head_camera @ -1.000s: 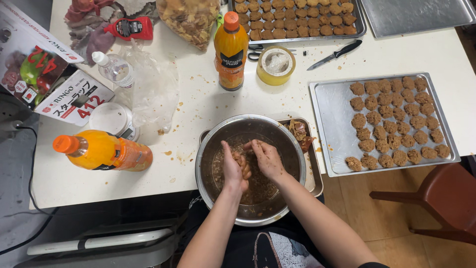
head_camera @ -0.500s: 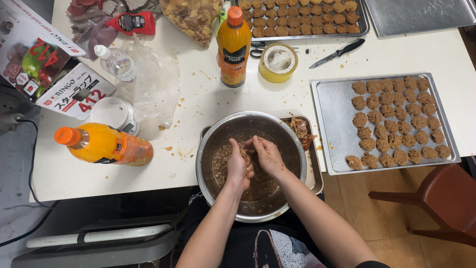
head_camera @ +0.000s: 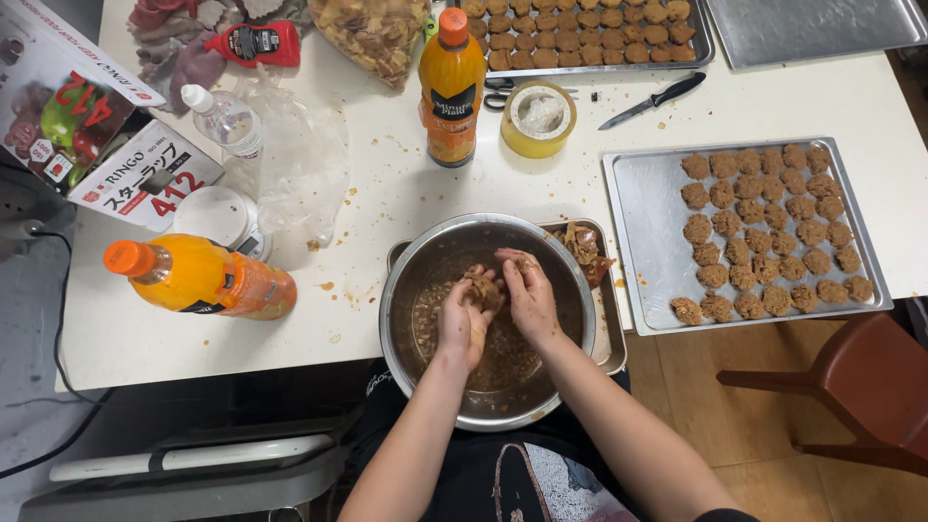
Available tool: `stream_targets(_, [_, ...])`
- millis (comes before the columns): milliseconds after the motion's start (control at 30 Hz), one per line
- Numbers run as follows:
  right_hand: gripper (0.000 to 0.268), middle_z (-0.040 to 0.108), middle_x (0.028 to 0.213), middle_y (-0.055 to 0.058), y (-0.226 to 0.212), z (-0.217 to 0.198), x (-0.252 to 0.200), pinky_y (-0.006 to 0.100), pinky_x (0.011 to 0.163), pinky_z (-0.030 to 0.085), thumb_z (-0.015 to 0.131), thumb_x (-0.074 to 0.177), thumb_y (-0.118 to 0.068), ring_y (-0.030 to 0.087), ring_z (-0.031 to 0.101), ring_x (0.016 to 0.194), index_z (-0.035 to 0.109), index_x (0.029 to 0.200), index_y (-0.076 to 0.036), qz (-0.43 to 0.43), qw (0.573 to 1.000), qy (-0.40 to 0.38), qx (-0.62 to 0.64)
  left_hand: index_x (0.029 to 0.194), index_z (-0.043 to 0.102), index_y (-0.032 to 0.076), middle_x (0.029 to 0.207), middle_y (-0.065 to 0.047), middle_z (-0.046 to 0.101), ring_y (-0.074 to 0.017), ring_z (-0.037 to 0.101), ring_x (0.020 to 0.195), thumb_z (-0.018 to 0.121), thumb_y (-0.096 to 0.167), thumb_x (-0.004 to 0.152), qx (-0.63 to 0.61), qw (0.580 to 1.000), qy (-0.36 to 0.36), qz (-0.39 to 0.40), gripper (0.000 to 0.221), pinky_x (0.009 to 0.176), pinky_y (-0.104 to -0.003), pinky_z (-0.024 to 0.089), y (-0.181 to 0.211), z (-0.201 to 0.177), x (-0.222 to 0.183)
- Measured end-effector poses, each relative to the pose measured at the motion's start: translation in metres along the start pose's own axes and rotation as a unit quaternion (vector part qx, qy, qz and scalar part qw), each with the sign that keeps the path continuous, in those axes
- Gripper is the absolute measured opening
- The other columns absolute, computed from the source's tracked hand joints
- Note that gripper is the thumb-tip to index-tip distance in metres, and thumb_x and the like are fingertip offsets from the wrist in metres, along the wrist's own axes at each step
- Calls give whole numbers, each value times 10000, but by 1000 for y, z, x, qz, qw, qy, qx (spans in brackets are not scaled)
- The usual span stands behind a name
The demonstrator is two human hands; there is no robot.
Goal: The person pours liquid from a bottle into a bowl of ingredients and mixes them by hand. They then form the mixture into small balls and place them onto a baking tray.
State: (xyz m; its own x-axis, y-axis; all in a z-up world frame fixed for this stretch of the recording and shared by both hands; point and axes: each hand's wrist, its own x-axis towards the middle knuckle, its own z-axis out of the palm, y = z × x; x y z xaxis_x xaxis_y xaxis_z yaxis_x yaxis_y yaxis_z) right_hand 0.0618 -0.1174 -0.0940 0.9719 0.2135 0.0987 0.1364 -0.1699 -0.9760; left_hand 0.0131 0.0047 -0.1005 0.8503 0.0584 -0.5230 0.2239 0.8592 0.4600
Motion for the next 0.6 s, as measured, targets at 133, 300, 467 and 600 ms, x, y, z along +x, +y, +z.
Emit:
stream_targets(133, [272,644,1284,119,-5,3,-4,343,1055,482,593,1034,-186,228,610,1234,669,1238,-24,-16,1000,-13,-3,1440,458,-27,1386,-168,556,-254,555,1306,471,225,1067,-12,998,-47,48,451,1115,-450,408,-12,-14,6])
stream_targets(300, [325,693,1210,86,-17,3,4,340,1027,502,614,973,-245,193,632,1165,634,1261,-97,145,989,-43,2,1454,477,29,1466,-109,545,-198,512,1403,440,329,1077,146,984,-69,68,483,1200,-357,363,-10,1,-3])
stream_targets(467, [325,669,879,67,-21,-12,18,421,831,587,556,1018,-416,224,672,901,579,857,-135,297,895,8,331,1213,724,4,1162,-191,747,-270,682,1135,454,352,1052,336,925,-4,178,469,1058,-380,514,6,28,-33])
stream_targets(600, [534,584,700,39,-26,-13,19,352,590,515,469,1002,-554,207,637,685,444,662,-143,355,871,5,339,1185,719,17,1200,-157,745,-230,683,1163,543,293,1013,246,943,155,163,370,1071,-374,483,19,27,-27])
